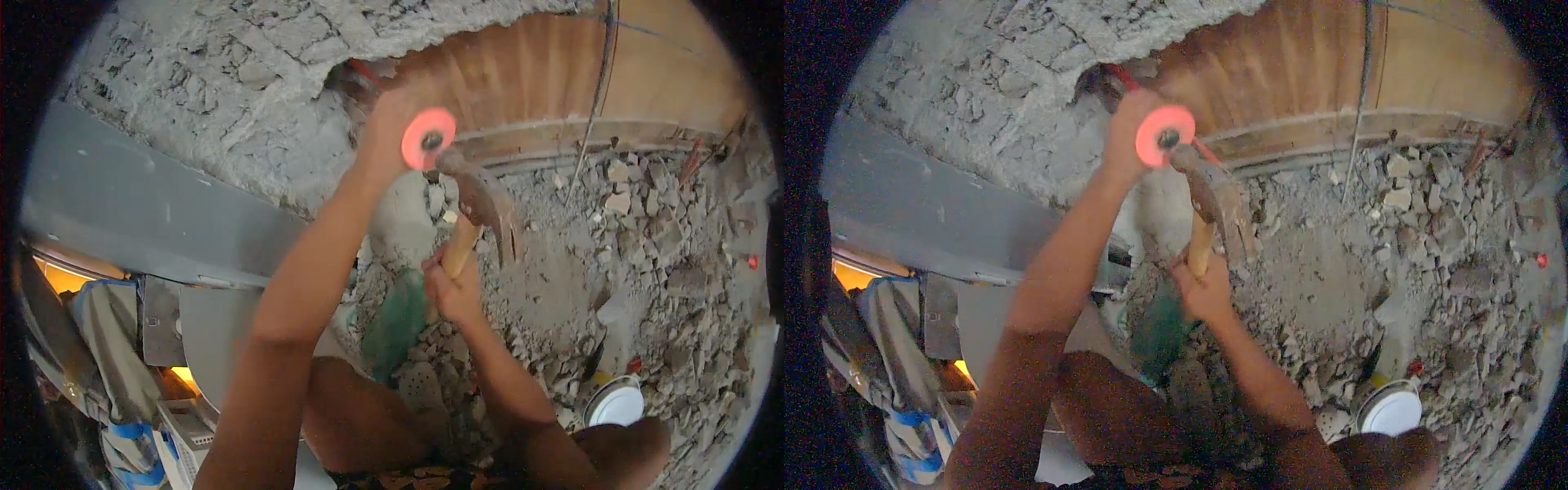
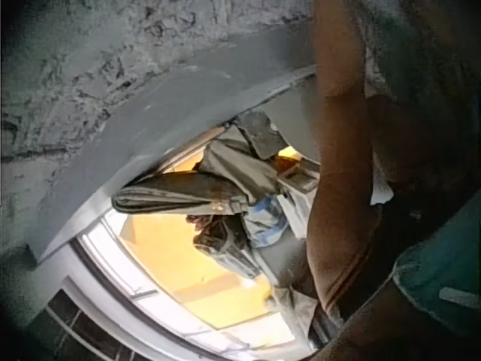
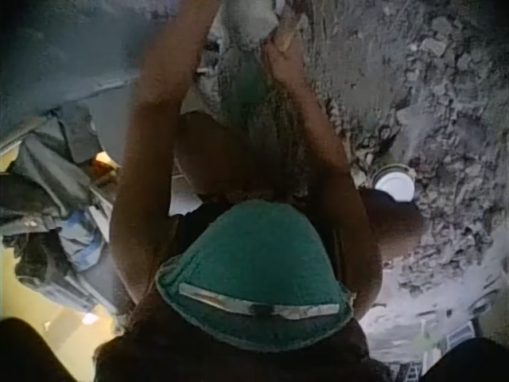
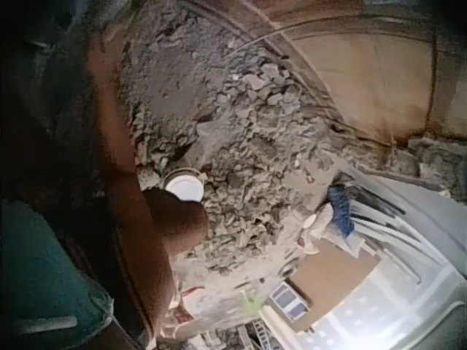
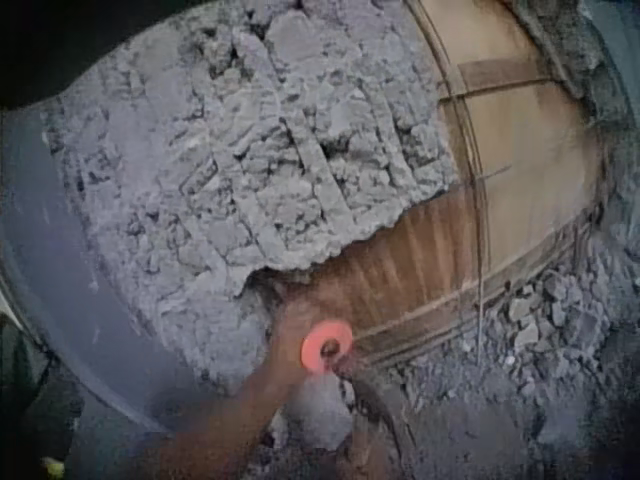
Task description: The person chisels concrete from a wall using a hammer and a chisel.
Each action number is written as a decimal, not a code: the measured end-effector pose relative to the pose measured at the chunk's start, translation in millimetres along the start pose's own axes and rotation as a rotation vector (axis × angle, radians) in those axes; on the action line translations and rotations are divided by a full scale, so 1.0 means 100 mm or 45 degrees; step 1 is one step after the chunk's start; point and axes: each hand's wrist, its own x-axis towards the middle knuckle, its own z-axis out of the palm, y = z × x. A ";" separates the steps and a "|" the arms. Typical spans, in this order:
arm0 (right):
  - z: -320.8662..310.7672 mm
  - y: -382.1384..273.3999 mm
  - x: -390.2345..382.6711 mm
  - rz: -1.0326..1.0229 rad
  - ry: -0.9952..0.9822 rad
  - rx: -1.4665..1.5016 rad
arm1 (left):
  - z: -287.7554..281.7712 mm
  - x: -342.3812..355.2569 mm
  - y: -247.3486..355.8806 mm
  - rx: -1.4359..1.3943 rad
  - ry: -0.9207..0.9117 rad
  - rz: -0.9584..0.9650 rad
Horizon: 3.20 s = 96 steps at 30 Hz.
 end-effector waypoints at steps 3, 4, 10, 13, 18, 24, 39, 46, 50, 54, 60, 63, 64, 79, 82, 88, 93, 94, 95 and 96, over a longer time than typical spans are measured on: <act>-0.14 -0.16 0.17 -0.094 0.021 -0.167 | -0.02 -0.40 -0.04 0.030 -0.039 0.056; -0.21 -0.26 0.25 -0.103 0.016 -0.169 | -0.08 -0.51 -0.07 0.129 -0.144 0.097; -0.58 -0.71 0.37 -0.242 0.273 0.248 | -0.72 -0.65 0.16 -0.048 -0.458 0.021; -0.74 -0.73 0.35 -0.421 0.264 0.364 | -0.59 -0.51 0.64 -0.171 -0.445 0.139; -0.89 -0.95 0.41 -0.285 0.352 0.417 | -0.42 -0.73 0.82 -0.324 -0.453 0.066; -0.70 -0.90 0.30 -0.202 0.410 0.290 | -0.48 -0.70 0.32 -0.064 -0.438 0.090; -0.24 -0.74 0.01 -0.122 0.184 0.110 | -0.47 -0.42 -0.21 -0.132 -0.046 0.083; -0.18 -0.68 -0.03 -0.343 0.134 -0.339 | -0.47 -0.37 -0.16 -0.274 -0.039 0.024; -0.14 -0.69 -0.08 -0.282 0.129 -0.355 | -0.37 -0.47 -0.12 -0.224 0.071 0.008; -0.08 -0.62 -0.13 -0.187 0.150 -0.167 | -0.36 -0.58 -0.16 -0.225 -0.037 0.034; -0.11 -0.61 -0.13 -0.118 0.113 -0.060 | -0.37 -0.54 -0.21 -0.175 -0.029 0.100; -0.09 -0.60 -0.12 -0.188 0.114 -0.203 | -0.41 -0.51 -0.19 -0.220 -0.035 0.100; -0.09 -0.59 -0.11 -0.189 0.115 -0.202 | -0.42 -0.50 -0.18 -0.237 -0.029 0.104; 0.01 -0.76 -0.11 -0.657 -0.085 -1.060 | -0.35 -0.44 -0.22 -0.620 0.090 -0.233; 0.16 -0.76 -0.20 -1.045 -0.026 -0.053 | -0.37 -0.41 -0.24 -0.419 0.164 -0.098; -0.09 -0.09 0.21 -0.086 0.034 -0.795 | -0.26 -0.33 -0.30 -0.395 0.169 0.030; -0.09 -0.66 -0.04 -0.663 0.110 -0.857 | -0.31 -0.40 -0.25 -0.262 0.149 -0.006; -0.07 -0.85 -0.13 -0.662 0.203 -1.016 | -0.32 -0.37 -0.26 -0.225 0.182 0.040; 0.00 -0.99 -0.17 -0.660 0.193 -1.006 | -0.33 -0.37 -0.26 -0.214 0.175 0.033; 0.09 -1.11 -0.20 -0.767 0.077 -0.461 | -0.32 -0.38 -0.26 -0.286 0.163 -0.004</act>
